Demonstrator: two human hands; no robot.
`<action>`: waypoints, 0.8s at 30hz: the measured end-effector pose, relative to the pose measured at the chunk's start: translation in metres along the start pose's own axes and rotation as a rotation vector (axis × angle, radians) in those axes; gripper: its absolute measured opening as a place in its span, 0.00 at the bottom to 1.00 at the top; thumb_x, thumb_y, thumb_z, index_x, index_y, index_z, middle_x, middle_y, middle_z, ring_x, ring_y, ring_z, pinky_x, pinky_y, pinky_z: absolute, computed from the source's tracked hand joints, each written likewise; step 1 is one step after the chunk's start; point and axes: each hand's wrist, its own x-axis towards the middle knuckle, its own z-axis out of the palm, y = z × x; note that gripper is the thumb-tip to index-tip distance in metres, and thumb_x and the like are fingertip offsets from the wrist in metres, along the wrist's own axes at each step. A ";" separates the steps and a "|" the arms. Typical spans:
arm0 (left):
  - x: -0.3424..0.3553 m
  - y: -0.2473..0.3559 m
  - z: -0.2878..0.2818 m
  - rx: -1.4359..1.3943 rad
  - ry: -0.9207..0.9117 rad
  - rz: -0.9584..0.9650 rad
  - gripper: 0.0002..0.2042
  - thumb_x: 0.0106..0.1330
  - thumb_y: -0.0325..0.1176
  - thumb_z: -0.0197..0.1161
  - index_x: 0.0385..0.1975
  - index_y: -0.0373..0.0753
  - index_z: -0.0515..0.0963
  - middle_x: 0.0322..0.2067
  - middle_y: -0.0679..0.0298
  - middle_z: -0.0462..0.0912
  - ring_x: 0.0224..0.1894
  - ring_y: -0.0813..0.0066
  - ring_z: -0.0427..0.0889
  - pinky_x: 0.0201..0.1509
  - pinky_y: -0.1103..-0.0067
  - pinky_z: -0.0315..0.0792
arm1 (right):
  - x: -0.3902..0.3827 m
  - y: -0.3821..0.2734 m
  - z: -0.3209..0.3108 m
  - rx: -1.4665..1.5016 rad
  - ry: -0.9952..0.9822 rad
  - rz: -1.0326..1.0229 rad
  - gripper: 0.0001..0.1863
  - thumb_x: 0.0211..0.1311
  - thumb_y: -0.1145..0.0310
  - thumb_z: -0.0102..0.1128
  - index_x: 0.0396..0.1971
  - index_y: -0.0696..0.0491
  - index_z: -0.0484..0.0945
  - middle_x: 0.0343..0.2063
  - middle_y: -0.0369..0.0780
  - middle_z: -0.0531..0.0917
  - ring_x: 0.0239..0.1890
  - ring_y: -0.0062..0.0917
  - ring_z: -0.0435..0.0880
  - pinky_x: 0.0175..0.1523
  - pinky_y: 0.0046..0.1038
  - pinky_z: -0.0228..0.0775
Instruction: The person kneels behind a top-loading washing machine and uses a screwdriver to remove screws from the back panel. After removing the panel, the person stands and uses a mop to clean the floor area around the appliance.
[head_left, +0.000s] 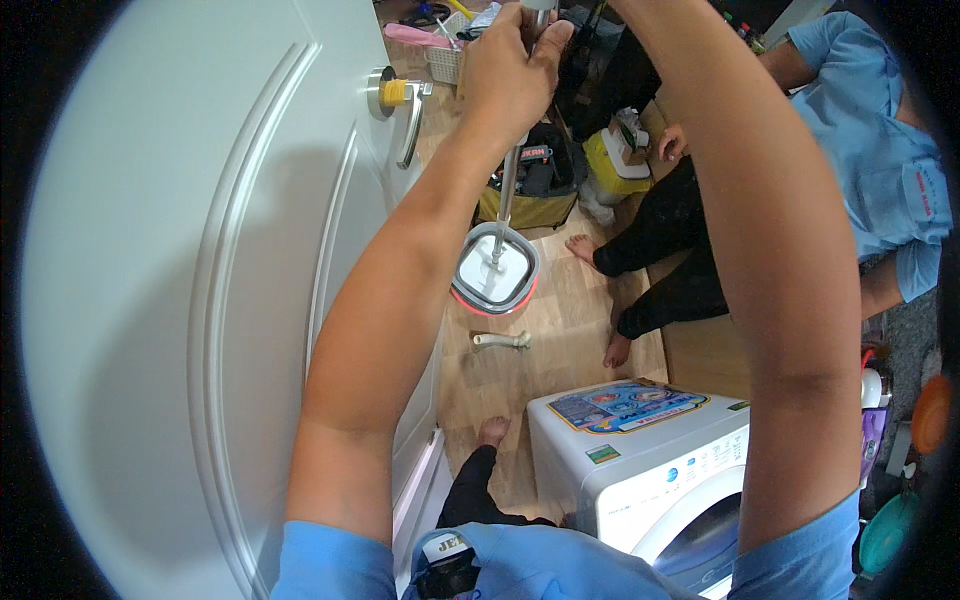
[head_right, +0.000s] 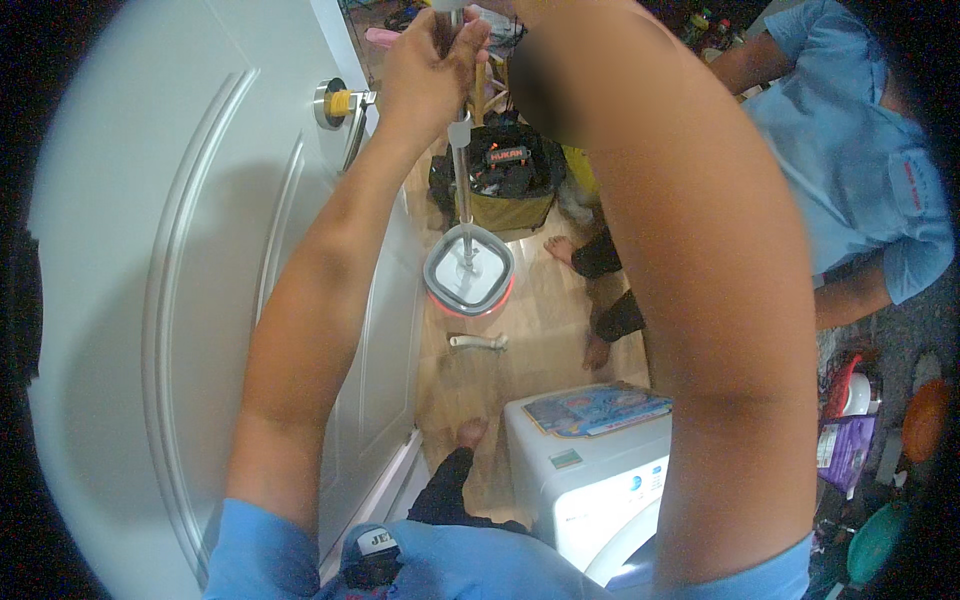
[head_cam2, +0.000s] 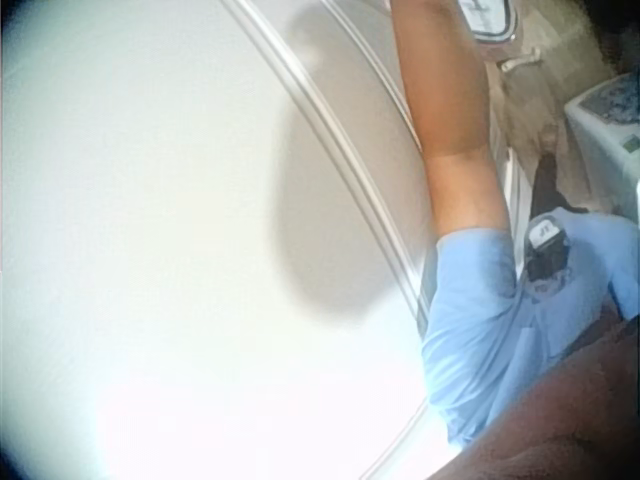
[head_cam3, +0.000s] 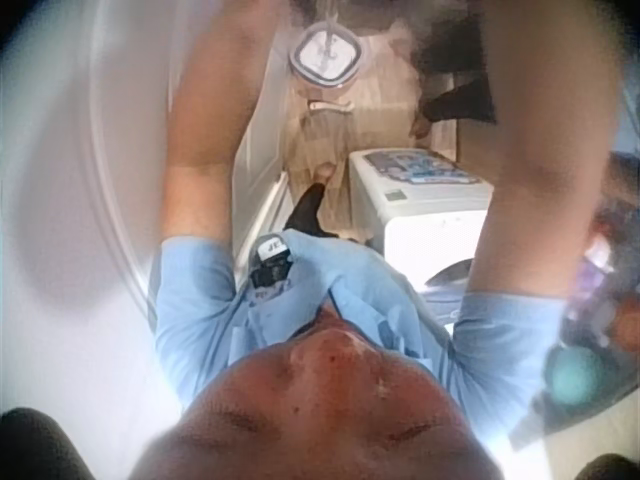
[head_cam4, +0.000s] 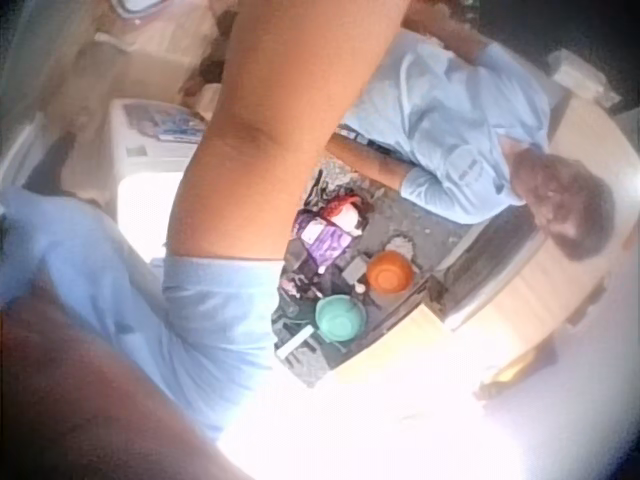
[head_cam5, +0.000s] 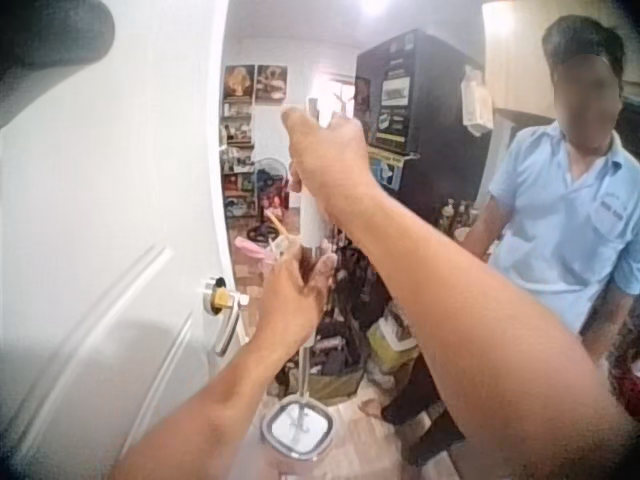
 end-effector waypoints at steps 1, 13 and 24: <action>-0.001 -0.007 0.001 0.002 -0.001 0.032 0.16 0.69 0.44 0.66 0.43 0.36 0.82 0.35 0.58 0.89 0.37 0.63 0.88 0.44 0.70 0.78 | -0.004 0.002 -0.001 -0.026 -0.023 0.019 0.16 0.65 0.62 0.62 0.29 0.62 0.77 0.16 0.39 0.76 0.14 0.26 0.74 0.19 0.32 0.66; -0.017 0.005 -0.012 0.111 -0.093 -0.048 0.23 0.61 0.44 0.76 0.50 0.36 0.81 0.40 0.56 0.89 0.44 0.62 0.89 0.50 0.70 0.79 | -0.034 0.038 -0.031 -0.085 -0.012 0.168 0.17 0.71 0.57 0.64 0.29 0.57 0.78 0.15 0.34 0.75 0.15 0.20 0.73 0.20 0.28 0.63; -0.005 0.033 -0.012 0.045 -0.068 0.200 0.24 0.69 0.50 0.67 0.52 0.35 0.81 0.35 0.52 0.89 0.38 0.60 0.89 0.43 0.70 0.78 | 0.011 -0.047 -0.026 -0.085 0.066 -0.395 0.21 0.76 0.51 0.55 0.36 0.58 0.72 0.16 0.35 0.72 0.13 0.22 0.70 0.18 0.28 0.65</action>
